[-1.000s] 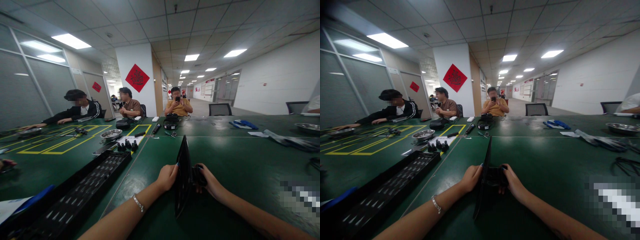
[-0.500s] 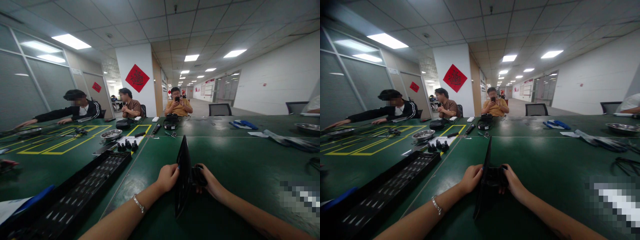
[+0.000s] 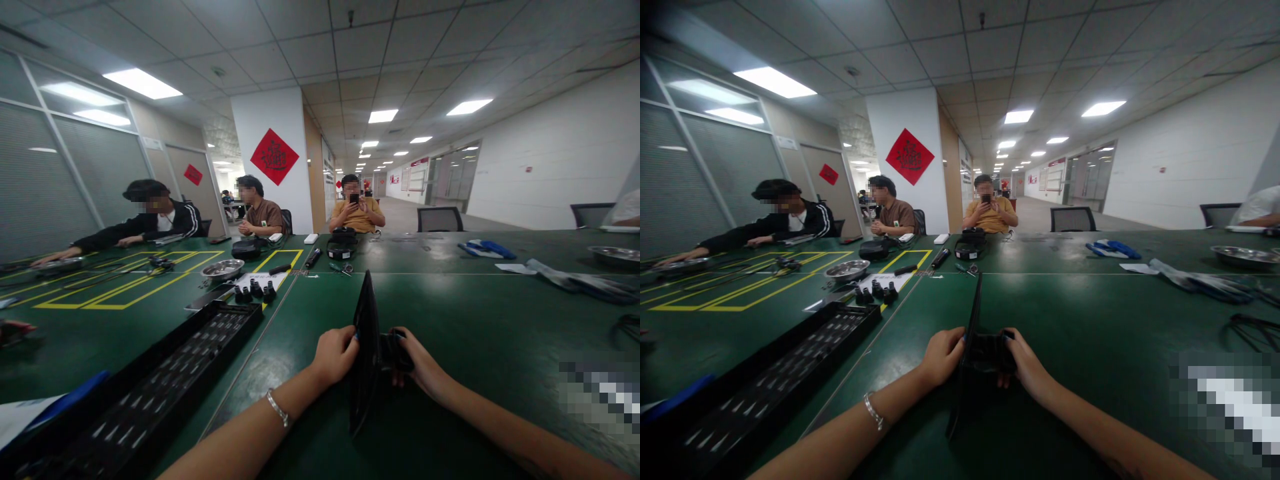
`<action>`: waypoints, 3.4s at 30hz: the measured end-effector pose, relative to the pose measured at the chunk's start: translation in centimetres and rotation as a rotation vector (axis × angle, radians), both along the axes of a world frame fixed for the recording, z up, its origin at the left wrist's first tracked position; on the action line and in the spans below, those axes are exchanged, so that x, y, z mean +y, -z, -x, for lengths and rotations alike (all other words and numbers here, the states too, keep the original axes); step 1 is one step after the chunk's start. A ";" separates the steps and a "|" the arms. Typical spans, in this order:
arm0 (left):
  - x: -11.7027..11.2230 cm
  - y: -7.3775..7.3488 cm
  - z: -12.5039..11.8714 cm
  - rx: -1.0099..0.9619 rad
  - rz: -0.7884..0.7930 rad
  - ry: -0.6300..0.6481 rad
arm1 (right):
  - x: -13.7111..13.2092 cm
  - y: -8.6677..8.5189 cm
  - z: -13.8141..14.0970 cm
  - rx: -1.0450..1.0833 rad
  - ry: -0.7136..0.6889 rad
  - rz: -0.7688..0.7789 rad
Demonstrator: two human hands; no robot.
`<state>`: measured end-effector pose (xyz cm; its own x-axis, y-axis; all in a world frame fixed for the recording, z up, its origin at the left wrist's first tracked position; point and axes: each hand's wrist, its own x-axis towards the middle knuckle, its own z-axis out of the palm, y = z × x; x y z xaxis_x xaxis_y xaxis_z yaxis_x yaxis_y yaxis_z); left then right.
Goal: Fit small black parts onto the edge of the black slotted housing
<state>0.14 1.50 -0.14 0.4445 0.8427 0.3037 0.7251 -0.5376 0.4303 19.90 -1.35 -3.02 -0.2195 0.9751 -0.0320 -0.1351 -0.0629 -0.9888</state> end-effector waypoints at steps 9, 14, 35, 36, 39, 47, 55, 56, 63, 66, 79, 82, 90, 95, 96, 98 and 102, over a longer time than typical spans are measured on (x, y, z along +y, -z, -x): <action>0.1 0.1 -0.1 -0.022 0.001 0.029 | 0.0 -0.1 0.1 0.023 0.002 -0.002; 0.5 0.6 0.0 -0.014 0.003 0.046 | 0.0 0.3 0.0 0.029 -0.013 -0.015; 0.4 0.2 0.0 0.018 0.065 0.141 | -0.3 -0.3 0.1 0.013 -0.014 0.001; 0.5 0.2 0.0 0.022 0.069 0.144 | -0.3 -0.2 0.1 0.009 -0.012 0.000; 0.5 0.1 0.0 0.033 0.071 0.144 | -0.1 0.1 0.1 -0.005 0.002 -0.009; 0.3 0.0 0.1 0.024 0.061 0.145 | 0.1 0.4 -0.1 0.000 -0.013 -0.050; 0.3 -0.1 0.1 0.007 0.061 0.161 | -0.3 0.0 0.0 -0.011 0.000 -0.024; 0.3 -0.2 0.1 0.013 0.062 0.159 | -0.3 0.0 0.0 -0.011 -0.003 -0.025; -0.2 0.2 -0.2 0.121 0.005 0.031 | 0.0 0.3 -0.1 0.040 -0.013 -0.009; -0.3 0.4 -0.4 0.127 -0.009 0.014 | 0.1 0.5 0.0 0.058 -0.016 -0.002; -0.4 0.2 -0.3 0.120 -0.009 0.032 | 0.0 0.4 -0.3 0.066 -0.034 -0.022; -0.4 0.1 -0.4 0.106 0.001 0.028 | 0.0 0.3 -0.2 0.073 -0.021 -0.016; -0.2 0.3 -0.4 0.056 0.019 0.030 | 0.0 0.2 -0.1 0.069 -0.020 -0.004; -0.1 0.4 -0.4 0.019 0.031 0.037 | 0.1 0.5 -0.1 0.073 -0.030 -0.010; -0.1 0.4 -0.4 0.012 0.034 0.037 | 0.0 0.4 -0.1 0.071 -0.032 -0.010; -0.1 0.5 -0.4 0.010 0.035 0.034 | 0.0 0.2 0.0 0.066 -0.029 -0.013; -0.3 0.4 -0.4 0.051 -0.001 -0.021 | -0.2 -0.1 0.0 0.062 -0.030 -0.016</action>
